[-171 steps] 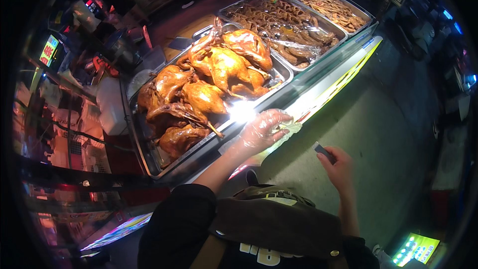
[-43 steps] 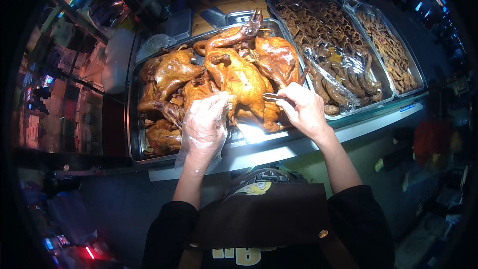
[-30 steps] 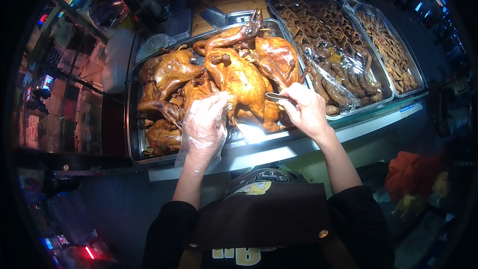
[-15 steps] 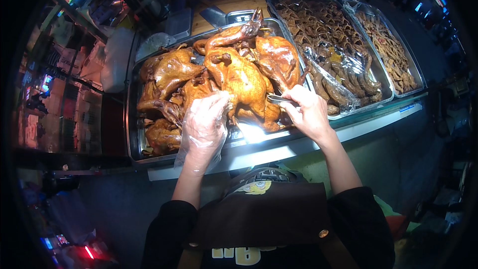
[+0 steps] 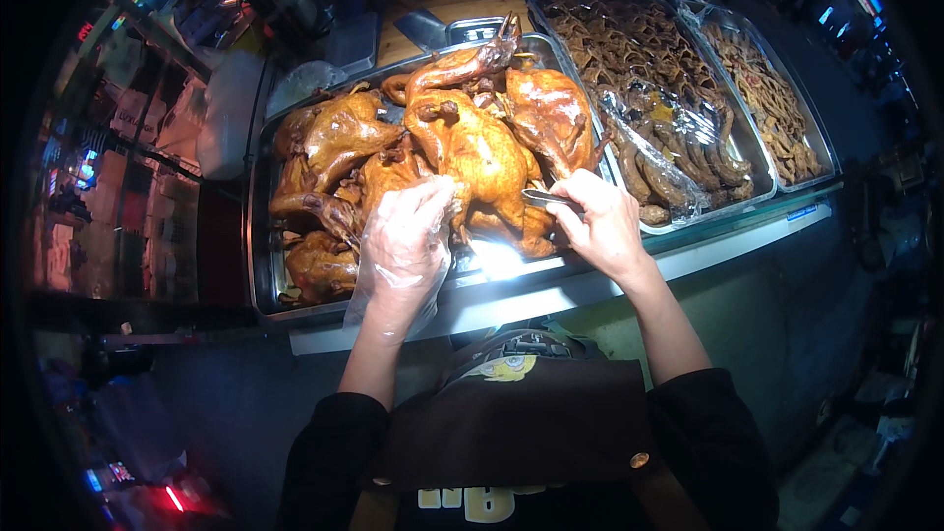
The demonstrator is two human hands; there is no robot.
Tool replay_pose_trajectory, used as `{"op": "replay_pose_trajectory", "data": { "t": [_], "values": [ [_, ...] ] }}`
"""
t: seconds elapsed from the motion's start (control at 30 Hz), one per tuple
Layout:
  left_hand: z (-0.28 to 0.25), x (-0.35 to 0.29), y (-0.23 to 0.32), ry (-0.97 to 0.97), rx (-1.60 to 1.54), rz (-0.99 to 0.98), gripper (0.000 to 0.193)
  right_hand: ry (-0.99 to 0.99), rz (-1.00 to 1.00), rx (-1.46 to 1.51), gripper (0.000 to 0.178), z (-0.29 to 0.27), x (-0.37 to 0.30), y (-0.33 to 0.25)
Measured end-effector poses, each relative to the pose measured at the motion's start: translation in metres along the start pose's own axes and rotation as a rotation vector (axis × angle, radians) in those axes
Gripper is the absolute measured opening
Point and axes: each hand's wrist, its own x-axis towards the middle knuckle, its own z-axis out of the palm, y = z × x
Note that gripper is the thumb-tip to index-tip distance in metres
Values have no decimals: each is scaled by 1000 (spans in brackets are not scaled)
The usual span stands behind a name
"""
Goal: The person uses a knife to carve roasted ducks displayed in a glass case. They repeatedly cut and separate duck parts, then lift and reposition them within the tray. The task involves handling multiple whole ducks and arranging the carved pieces.
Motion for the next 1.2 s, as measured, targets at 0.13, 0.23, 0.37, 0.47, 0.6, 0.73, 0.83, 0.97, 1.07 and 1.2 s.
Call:
{"op": "replay_pose_trajectory", "data": {
  "t": [0.13, 0.23, 0.37, 0.47, 0.6, 0.73, 0.83, 0.97, 1.07, 1.2],
  "values": [
    [0, -2, 0, 7, -2, 1, 41, 41, 37, 6, 13, -1, -3, 2],
    [0, -2, -1, 13, -2, 7, 41, 31, 42, 11, 14, -1, -4, 3],
    [1, -1, -1, 17, -5, 12, 40, -1, 72, 16, 15, 1, -4, -2],
    [-1, 0, 1, 9, -4, 10, 40, 12, 42, -14, 15, 3, -3, -1],
    [-3, -1, 1, 4, -25, 5, 39, 82, 44, -12, 15, 1, -4, -3],
    [-5, -2, -2, 20, -30, 12, 39, 109, 141, 87, 14, -4, -6, -6],
    [-10, 0, -7, 38, -35, 17, 42, 221, 87, 138, 16, 3, -13, 3],
    [-26, 8, -17, 121, -57, 58, 48, 166, 181, 138, 15, 2, -21, 3],
    [-43, 8, -22, 166, 4, 20, 49, 160, 226, 172, 15, 7, -32, 8],
    [-56, 5, -35, 224, -27, -45, 47, 231, 242, 156, 15, 6, -43, 14]
  ]
}}
